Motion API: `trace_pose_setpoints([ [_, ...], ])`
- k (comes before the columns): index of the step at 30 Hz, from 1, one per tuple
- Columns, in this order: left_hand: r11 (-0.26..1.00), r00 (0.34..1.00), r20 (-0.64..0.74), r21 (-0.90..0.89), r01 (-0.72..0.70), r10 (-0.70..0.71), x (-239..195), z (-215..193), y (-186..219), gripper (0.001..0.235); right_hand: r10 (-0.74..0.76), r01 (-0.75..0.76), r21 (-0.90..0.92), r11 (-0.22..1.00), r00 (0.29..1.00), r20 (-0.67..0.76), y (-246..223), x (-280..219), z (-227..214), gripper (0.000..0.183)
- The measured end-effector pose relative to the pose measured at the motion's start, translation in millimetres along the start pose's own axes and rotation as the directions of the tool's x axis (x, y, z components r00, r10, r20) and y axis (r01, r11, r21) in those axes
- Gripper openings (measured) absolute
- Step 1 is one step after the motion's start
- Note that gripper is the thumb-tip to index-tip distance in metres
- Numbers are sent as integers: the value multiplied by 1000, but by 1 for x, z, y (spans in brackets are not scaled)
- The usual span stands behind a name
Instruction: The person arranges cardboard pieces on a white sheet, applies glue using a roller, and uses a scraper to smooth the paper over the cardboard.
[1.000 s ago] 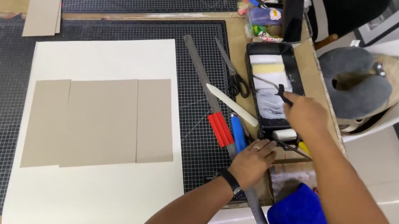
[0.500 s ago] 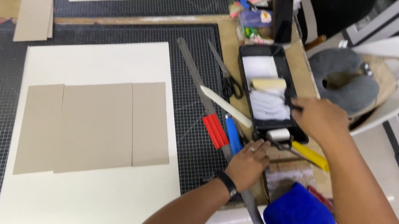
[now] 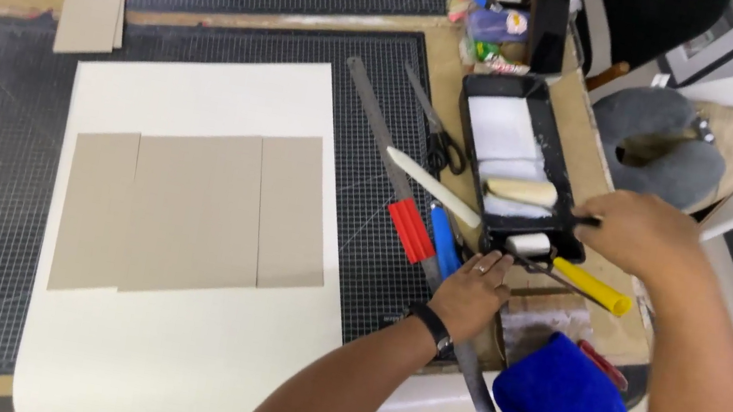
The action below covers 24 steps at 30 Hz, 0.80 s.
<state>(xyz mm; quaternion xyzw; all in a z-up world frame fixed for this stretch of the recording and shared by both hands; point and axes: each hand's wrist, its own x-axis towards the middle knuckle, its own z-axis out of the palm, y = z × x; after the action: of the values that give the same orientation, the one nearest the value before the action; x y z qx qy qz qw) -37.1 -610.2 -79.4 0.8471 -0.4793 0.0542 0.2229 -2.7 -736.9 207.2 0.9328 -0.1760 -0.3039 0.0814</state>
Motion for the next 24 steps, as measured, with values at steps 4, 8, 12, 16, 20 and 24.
trace_pose_setpoints([
  [4,999,998,58,-46,7,-4,-1,1,2,21,-10,25,90,996,986,-165,0,25,14,43],
  [8,999,999,44,-54,7,-5,2,2,-1,14,20,-20,9,1000,1000,19,3,-20,-10,43],
  [12,996,1000,19,-92,8,-6,-2,2,4,12,-17,23,68,997,997,-82,-3,20,7,43],
  [16,996,998,63,-81,26,-21,3,0,-1,13,-10,11,8,1000,998,-63,-2,-11,-8,42],
  [20,998,996,82,-63,25,-20,1,-1,2,17,-20,33,132,991,995,-99,-3,19,0,43],
  [24,998,996,91,-54,24,-19,2,-1,-1,23,9,6,82,997,984,-179,1,6,-2,44],
])
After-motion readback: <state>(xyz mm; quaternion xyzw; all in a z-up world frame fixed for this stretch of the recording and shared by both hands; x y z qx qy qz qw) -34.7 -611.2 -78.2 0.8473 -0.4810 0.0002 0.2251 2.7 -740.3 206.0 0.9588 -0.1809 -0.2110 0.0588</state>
